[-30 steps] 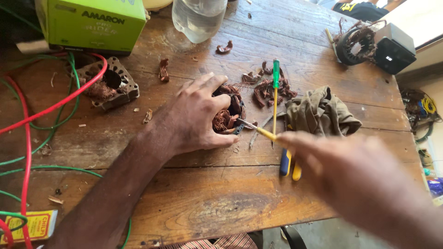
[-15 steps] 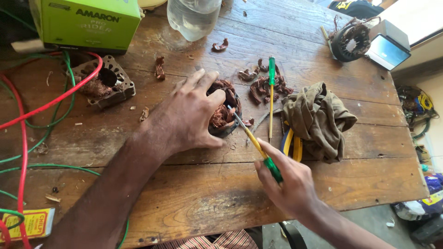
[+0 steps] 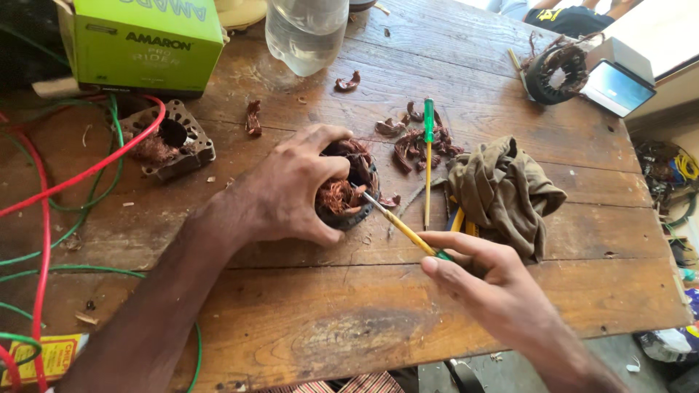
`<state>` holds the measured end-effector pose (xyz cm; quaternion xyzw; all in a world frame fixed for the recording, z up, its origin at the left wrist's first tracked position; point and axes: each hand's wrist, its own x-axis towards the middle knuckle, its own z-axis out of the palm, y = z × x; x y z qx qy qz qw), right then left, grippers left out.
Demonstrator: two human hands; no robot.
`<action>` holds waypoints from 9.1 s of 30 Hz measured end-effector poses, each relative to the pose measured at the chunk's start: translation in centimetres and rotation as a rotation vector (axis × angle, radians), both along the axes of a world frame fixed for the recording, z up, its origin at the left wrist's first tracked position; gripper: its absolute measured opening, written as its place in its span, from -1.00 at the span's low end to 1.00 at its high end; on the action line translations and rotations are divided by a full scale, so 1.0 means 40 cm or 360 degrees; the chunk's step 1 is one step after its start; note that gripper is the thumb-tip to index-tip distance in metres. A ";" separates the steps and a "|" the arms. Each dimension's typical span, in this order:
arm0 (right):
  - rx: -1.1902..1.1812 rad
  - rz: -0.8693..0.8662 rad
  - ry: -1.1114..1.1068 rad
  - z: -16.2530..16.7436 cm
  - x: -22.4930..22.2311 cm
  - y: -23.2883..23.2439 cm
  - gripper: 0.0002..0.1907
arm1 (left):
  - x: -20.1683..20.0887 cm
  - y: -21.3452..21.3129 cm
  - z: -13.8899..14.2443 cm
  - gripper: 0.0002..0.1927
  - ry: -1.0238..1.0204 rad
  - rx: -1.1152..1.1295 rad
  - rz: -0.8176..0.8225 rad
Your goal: The person holds a burnt electric motor stator on a wooden workbench and pries burnt copper windings out of its slots using a screwdriver, occasionally using pliers and pulling loose wire pieces by hand. Extracted wire pieces are set aside on the table as the person works around the stator.
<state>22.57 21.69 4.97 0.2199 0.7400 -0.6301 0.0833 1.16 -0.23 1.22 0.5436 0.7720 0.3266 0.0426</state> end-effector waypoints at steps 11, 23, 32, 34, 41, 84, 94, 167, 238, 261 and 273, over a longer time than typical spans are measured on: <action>0.1675 0.0873 0.1126 -0.008 -0.082 0.106 -0.64 | -0.003 0.001 -0.006 -0.47 -0.0170 -0.0063 0.0016; 0.1236 0.0576 0.0926 -0.066 -0.040 0.030 -0.63 | -0.007 -0.009 -0.013 -0.43 -0.0125 0.0053 0.0033; -0.0160 -0.0149 0.0136 -0.094 -0.018 -0.110 -0.53 | -0.012 -0.005 -0.016 -0.17 0.0039 -0.0082 0.0093; 0.0442 -0.0062 0.0388 -0.105 -0.030 -0.126 -0.53 | -0.006 -0.005 -0.011 -0.21 -0.0107 -0.0167 0.0144; 0.1426 0.0192 0.1006 -0.132 -0.087 -0.085 -0.60 | -0.004 -0.006 -0.009 -0.25 -0.0024 0.0143 0.0110; 0.2374 -0.0528 0.1210 -0.053 -0.083 0.229 -0.75 | 0.083 0.078 -0.070 -0.79 0.0657 0.0490 0.0613; 0.1668 0.0666 0.1642 -0.058 -0.305 -0.018 -0.77 | 0.040 0.031 -0.034 -0.84 0.0484 0.0709 0.0175; -0.0293 0.0675 0.0801 -0.142 -0.282 0.006 -0.17 | 0.064 0.018 -0.025 -0.72 0.0443 0.0362 0.0335; 0.1739 -0.0389 0.0408 -0.044 -0.017 0.071 -0.63 | 0.054 0.027 -0.030 -0.81 0.0483 0.0528 0.0351; -0.1065 -0.0084 0.0437 -0.138 0.102 0.013 -0.57 | 0.011 0.001 -0.012 -0.41 0.0256 0.0086 0.0102; -0.1414 0.0127 0.0090 -0.045 0.072 -0.067 -0.43 | 0.011 0.005 -0.013 -0.46 0.0054 0.0095 0.0102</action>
